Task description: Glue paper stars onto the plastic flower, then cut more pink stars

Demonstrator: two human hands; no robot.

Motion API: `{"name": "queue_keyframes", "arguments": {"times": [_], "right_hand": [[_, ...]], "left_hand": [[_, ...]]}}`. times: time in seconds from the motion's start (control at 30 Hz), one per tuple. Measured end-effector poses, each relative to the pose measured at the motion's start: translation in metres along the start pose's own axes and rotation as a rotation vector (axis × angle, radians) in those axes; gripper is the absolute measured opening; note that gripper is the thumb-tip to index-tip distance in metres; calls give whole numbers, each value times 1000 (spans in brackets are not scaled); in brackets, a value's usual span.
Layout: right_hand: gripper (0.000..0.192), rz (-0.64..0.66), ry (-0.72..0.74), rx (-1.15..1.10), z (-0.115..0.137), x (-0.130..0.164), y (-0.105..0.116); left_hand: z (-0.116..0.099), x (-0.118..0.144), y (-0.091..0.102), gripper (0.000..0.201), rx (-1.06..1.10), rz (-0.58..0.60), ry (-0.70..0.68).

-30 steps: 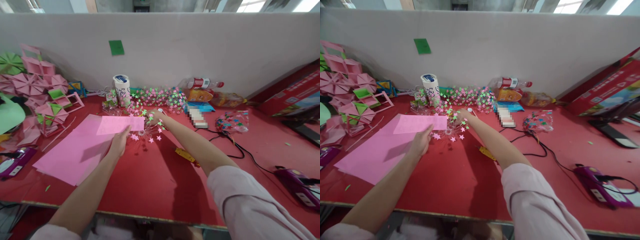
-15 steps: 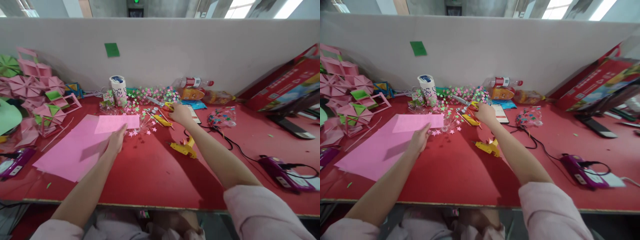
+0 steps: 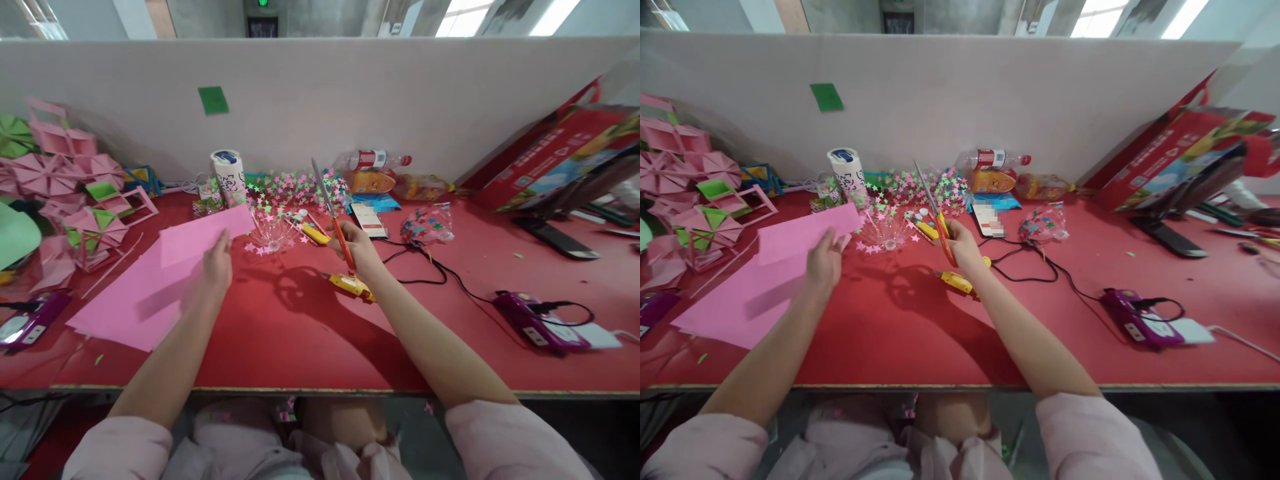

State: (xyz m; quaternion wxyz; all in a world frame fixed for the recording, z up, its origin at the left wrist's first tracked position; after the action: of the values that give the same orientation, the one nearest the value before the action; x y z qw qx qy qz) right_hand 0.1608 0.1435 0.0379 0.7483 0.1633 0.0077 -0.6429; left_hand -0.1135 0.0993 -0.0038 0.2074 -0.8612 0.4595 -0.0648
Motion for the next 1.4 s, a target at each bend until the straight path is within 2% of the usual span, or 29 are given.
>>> {"name": "queue_keyframes", "arguments": {"times": [0.07,0.1,0.17,0.27,0.33,0.4,0.57,0.7,0.73,0.8,0.9,1.0,1.03,1.1,1.13,1.2,1.23,1.3,1.33,1.4], "right_hand": [[27,54,-43,-138,6,12,-11],[30,73,-63,-172,9,18,-17],[35,108,-94,-220,13,32,-30],[35,164,-75,-279,18,51,-49],[35,138,-44,-295,18,57,-53],[34,126,-21,-284,16,60,-54],[31,165,-15,-263,10,61,-52],[29,142,-6,-256,8,59,-47],[28,115,-2,-253,7,58,-44],[26,66,8,-253,6,54,-38],[22,42,8,-280,5,49,-34],[24,69,-10,-299,5,50,-38],[26,98,-17,-292,5,52,-42],[30,149,-14,-262,5,54,-48],[32,163,-5,-246,5,55,-49],[33,158,7,-229,5,54,-47],[33,148,5,-232,4,52,-44],[31,142,-22,-265,3,47,-38],[30,152,-44,-286,1,45,-36],[29,214,-102,-309,-1,43,-34]], "left_hand": [[-18,10,10,14,91,-128,-115],[-24,18,9,14,109,-113,-139],[-24,36,-4,19,18,95,-42],[-9,69,-27,30,-122,429,138],[2,86,-36,34,-171,586,183],[11,96,-40,37,-189,682,214],[20,104,-38,41,-218,785,250],[14,96,-27,37,-326,731,295],[12,92,-24,31,-380,727,353],[9,90,-22,32,-463,837,503],[1,85,-27,30,-487,944,414],[8,97,-38,34,-440,1086,322],[12,99,-39,38,-418,1064,293],[19,100,-38,45,-395,949,270],[22,100,-36,43,-412,908,295],[25,99,-32,31,-455,897,434],[24,97,-31,23,-461,920,483],[14,88,-31,13,-441,938,484],[8,83,-31,12,-419,910,467],[-3,71,-30,25,-341,779,421]]}}
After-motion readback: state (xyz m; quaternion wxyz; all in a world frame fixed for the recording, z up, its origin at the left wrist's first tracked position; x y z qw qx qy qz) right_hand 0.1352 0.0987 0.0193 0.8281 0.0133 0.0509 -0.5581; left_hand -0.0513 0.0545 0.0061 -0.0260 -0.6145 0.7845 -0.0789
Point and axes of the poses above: each hand's wrist, its own x-axis away from the middle knuckle, its own y-axis out of the back of the hand, z = x × y, the point moved 5 cm from there along -x, towards the middle knuckle, and after that the axes turned 2 degrees about -z, right-handed, at the moved point
